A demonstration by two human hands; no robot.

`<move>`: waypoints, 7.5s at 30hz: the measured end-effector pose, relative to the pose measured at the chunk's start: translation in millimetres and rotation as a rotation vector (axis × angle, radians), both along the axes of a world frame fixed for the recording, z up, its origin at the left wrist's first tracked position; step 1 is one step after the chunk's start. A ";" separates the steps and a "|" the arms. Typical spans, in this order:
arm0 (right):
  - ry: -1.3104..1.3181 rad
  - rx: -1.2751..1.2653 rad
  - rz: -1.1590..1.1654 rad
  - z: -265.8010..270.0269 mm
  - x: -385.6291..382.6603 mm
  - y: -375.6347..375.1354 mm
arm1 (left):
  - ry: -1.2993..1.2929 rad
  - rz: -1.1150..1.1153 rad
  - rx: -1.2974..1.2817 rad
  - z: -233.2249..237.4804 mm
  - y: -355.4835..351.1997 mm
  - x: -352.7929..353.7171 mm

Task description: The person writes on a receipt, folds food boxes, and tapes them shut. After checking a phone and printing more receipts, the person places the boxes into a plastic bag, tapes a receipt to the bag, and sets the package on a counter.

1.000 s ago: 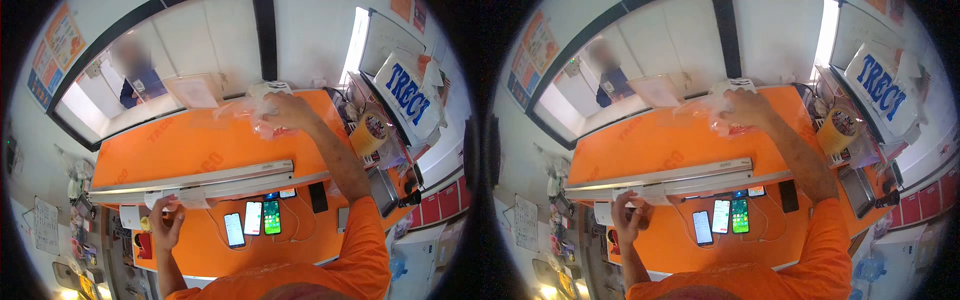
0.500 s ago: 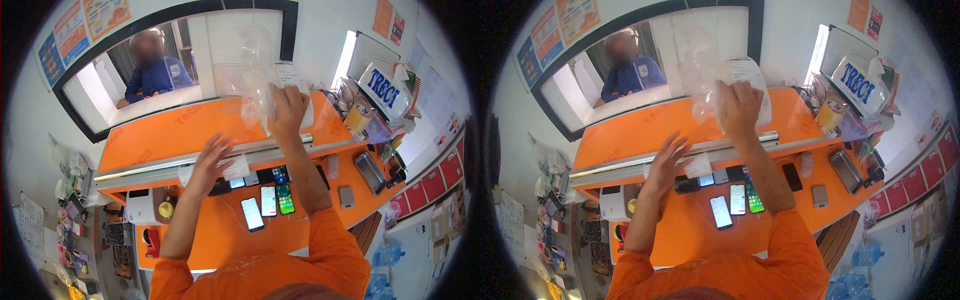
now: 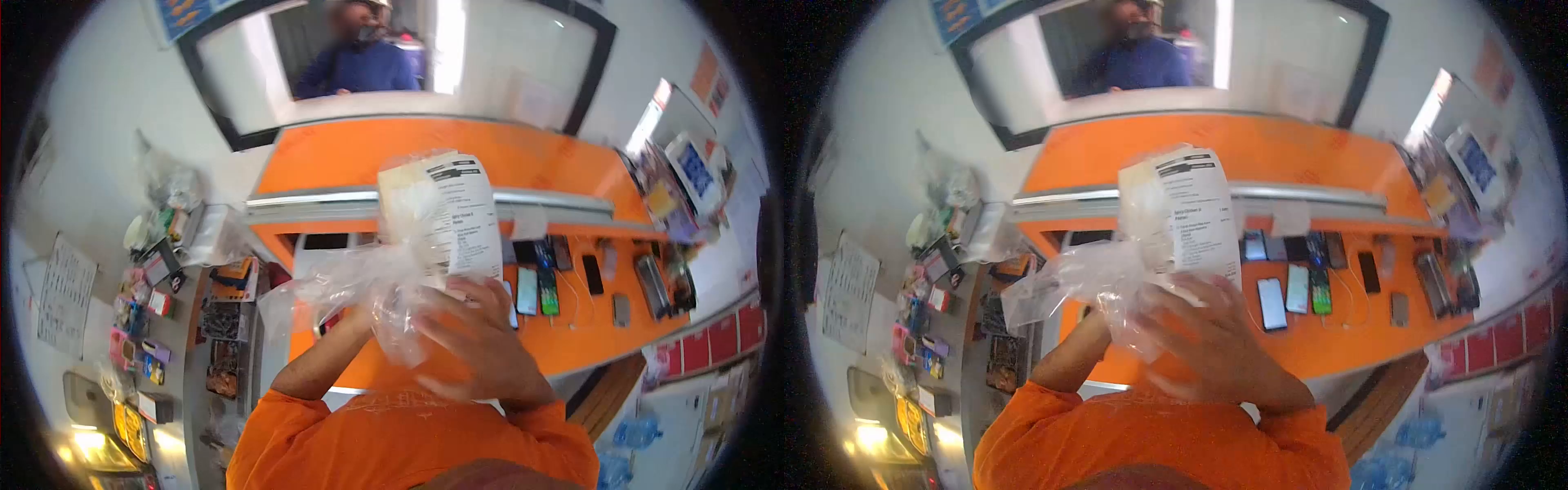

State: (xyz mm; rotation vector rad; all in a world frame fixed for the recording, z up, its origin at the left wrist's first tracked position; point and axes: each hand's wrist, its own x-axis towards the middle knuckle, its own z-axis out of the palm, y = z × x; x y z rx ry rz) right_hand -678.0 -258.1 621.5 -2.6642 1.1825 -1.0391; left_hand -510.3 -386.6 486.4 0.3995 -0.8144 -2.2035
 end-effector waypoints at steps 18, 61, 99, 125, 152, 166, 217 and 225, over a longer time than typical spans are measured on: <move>-1.468 1.081 0.262 -46.3 42.7 -269.6 | -0.260 0.639 -0.350 50.5 7.1 136.0; 0.454 1.153 1.015 -352.8 711.2 68.1 | -0.778 1.445 0.970 -317.7 669.8 691.3; 0.373 0.685 0.593 -299.8 1343.7 -400.3 | -1.488 0.622 -0.068 -137.0 222.9 1177.2; -0.429 1.005 0.615 -363.1 1295.3 -369.7 | -1.900 0.895 -0.380 -235.2 -97.4 1250.7; -0.532 0.521 0.879 -265.8 1251.9 -83.2 | -0.300 1.294 0.349 -127.4 171.7 1195.4; -0.565 0.748 0.737 -253.0 1171.1 147.8 | -0.466 1.557 0.101 -83.7 480.7 1070.2; 0.021 1.945 0.028 -409.2 1091.9 200.7 | -1.073 0.607 0.363 -298.1 422.2 1161.0; -0.167 2.243 0.532 -467.6 1201.2 184.9 | -0.143 1.625 0.423 -293.3 468.5 1045.1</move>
